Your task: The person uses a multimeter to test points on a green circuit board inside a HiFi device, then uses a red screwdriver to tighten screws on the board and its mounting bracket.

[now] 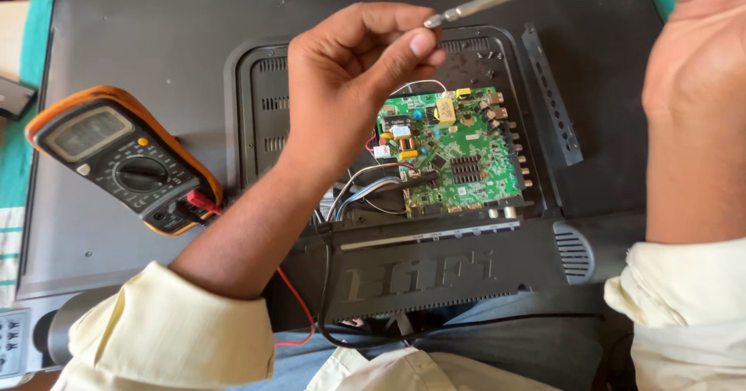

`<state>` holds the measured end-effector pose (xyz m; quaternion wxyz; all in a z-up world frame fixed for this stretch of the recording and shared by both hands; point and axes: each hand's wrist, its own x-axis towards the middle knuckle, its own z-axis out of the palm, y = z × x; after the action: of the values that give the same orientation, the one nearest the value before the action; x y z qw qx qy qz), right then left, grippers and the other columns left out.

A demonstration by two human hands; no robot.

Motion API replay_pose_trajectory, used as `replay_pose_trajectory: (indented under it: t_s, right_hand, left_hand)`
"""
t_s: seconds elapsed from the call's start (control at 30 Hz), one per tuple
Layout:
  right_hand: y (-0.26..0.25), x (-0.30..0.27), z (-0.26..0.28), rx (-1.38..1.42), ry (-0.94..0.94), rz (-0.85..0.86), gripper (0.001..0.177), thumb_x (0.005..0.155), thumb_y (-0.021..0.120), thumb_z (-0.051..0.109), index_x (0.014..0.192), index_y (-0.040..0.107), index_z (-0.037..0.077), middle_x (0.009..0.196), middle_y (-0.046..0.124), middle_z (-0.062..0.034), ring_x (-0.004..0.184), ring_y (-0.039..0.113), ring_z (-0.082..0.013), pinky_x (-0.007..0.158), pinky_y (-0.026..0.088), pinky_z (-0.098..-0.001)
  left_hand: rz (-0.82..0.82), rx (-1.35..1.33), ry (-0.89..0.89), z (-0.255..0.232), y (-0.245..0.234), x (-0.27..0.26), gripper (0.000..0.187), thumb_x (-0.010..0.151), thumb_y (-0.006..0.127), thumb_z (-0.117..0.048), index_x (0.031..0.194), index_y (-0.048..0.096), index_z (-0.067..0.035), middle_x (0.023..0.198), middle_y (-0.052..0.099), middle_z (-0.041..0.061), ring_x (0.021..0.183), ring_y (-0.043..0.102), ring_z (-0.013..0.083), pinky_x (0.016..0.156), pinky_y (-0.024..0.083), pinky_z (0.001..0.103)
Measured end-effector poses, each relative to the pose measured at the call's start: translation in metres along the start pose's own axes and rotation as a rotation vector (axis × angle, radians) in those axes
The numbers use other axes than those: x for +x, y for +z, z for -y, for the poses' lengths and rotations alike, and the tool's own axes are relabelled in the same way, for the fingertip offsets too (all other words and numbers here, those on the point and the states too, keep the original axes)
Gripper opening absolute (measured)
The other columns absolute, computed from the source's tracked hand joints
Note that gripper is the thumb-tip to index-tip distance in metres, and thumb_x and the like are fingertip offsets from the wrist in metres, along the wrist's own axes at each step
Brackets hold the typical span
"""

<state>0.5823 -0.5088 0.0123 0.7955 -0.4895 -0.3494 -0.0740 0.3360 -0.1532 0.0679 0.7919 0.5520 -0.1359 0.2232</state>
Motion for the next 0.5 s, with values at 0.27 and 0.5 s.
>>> replay_pose_trajectory:
  t_s: [0.27,0.5]
  right_hand:
    - [0.001,-0.003,0.0,-0.045,0.04,0.051,0.029,0.123,0.049,0.024,0.11,0.057,0.0,0.107,0.06,-0.0102,0.098,0.059,-0.019,0.092,0.05,-0.0281]
    - [0.009,-0.007,0.01,-0.064,0.058,0.082,0.03,0.123,0.049,0.024,0.11,0.056,-0.001,0.106,0.062,-0.0115,0.097,0.062,-0.0193,0.091,0.052,-0.0281]
  left_hand:
    - [-0.079,0.003,0.033,-0.002,0.005,-0.008,0.016,0.108,0.072,0.0,0.12,0.069,0.009,0.107,0.076,0.014,0.101,0.077,0.017,0.096,0.068,0.032]
    - [-0.104,0.037,-0.025,0.001,0.004,-0.008,0.017,0.105,0.072,0.0,0.121,0.07,0.008,0.106,0.077,0.015,0.101,0.078,0.0186,0.094,0.069,0.033]
